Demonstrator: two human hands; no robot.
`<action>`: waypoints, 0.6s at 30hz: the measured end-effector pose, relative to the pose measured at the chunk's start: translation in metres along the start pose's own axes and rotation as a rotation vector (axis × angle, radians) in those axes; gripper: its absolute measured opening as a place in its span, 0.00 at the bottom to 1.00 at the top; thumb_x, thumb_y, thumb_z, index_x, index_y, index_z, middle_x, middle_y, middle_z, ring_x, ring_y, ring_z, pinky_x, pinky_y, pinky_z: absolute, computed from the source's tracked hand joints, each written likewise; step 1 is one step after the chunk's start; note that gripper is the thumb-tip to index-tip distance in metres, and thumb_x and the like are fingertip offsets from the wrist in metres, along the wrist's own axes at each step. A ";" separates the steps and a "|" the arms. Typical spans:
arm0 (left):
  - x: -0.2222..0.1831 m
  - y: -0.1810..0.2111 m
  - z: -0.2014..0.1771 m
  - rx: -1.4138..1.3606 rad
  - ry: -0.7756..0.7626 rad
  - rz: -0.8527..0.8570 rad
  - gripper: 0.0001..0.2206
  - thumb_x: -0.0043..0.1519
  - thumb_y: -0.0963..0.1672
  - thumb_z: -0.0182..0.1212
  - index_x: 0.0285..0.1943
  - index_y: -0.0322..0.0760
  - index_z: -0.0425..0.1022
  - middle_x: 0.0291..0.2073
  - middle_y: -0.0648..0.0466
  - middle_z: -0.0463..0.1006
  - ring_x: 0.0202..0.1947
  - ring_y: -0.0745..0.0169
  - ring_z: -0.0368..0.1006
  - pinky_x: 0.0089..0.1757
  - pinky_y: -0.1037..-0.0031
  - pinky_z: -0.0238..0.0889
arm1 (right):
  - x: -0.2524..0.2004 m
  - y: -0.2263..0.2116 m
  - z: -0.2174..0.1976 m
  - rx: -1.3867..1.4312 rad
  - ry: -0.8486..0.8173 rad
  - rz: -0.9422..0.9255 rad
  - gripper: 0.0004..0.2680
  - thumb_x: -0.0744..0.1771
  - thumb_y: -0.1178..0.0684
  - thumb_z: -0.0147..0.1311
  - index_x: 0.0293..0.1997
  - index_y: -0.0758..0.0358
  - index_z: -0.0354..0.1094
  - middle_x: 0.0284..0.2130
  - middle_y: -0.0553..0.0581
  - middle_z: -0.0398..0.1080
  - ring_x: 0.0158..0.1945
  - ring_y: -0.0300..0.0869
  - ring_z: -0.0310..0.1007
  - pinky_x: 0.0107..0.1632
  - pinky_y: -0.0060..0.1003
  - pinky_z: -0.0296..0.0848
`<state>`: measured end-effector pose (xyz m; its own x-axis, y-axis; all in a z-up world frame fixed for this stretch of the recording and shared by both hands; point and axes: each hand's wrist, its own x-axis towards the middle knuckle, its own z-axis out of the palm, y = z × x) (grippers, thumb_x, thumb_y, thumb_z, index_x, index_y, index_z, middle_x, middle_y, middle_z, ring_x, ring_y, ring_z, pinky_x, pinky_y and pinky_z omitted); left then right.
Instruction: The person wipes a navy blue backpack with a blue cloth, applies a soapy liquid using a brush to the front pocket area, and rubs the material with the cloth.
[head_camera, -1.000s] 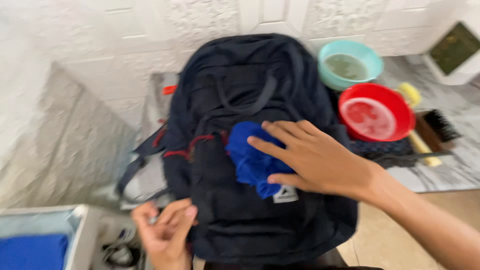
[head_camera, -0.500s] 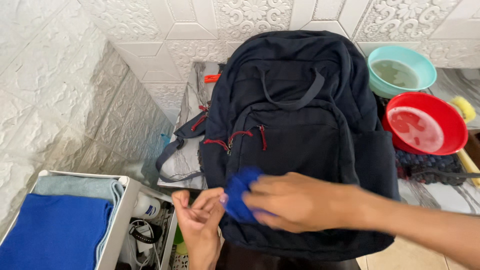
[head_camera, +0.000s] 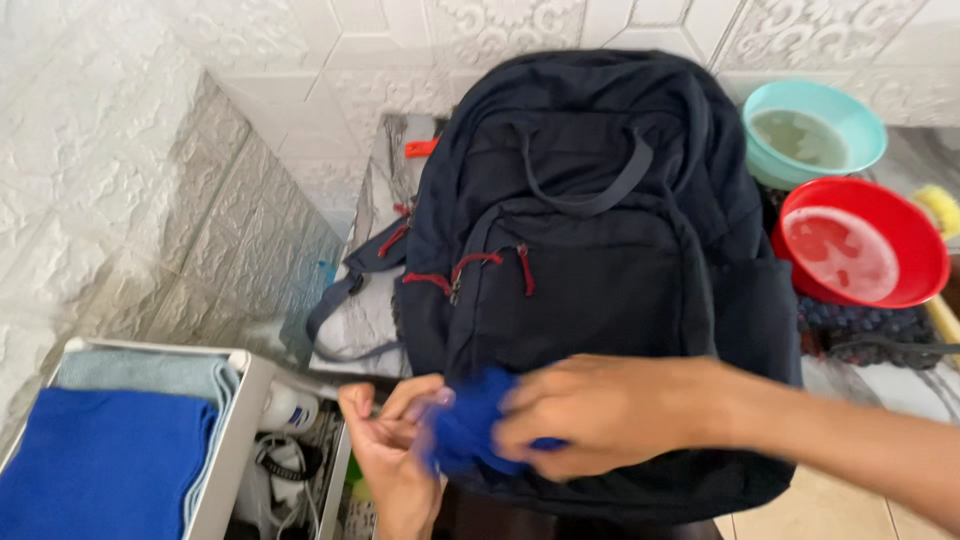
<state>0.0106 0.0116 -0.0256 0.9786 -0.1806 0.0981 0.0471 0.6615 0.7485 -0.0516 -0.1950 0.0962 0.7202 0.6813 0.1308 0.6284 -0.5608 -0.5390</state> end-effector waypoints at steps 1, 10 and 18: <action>-0.001 0.005 0.005 0.080 -0.036 -0.014 0.28 0.52 0.31 0.59 0.43 0.50 0.43 0.29 0.40 0.73 0.23 0.66 0.62 0.29 0.80 0.59 | -0.009 0.004 -0.002 0.012 -0.176 0.113 0.05 0.66 0.52 0.51 0.44 0.56 0.67 0.35 0.56 0.67 0.39 0.54 0.69 0.41 0.49 0.67; 0.001 0.008 0.011 0.142 -0.069 -0.007 0.27 0.58 0.32 0.63 0.41 0.47 0.42 0.29 0.37 0.77 0.24 0.66 0.63 0.34 0.77 0.59 | -0.008 -0.015 -0.071 -0.187 0.212 0.300 0.08 0.68 0.49 0.52 0.48 0.54 0.74 0.40 0.49 0.79 0.42 0.42 0.80 0.47 0.37 0.74; -0.003 0.013 0.007 0.298 -0.058 0.032 0.28 0.56 0.33 0.64 0.42 0.47 0.42 0.29 0.34 0.78 0.25 0.62 0.69 0.31 0.75 0.66 | -0.026 -0.013 -0.005 -0.310 -0.152 0.081 0.08 0.64 0.51 0.52 0.41 0.61 0.71 0.32 0.58 0.74 0.40 0.56 0.74 0.45 0.50 0.70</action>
<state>0.0073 0.0155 -0.0120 0.9652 -0.2105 0.1554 -0.0524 0.4266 0.9029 -0.0773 -0.2075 0.1041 0.7338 0.6782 -0.0403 0.6474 -0.7160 -0.2610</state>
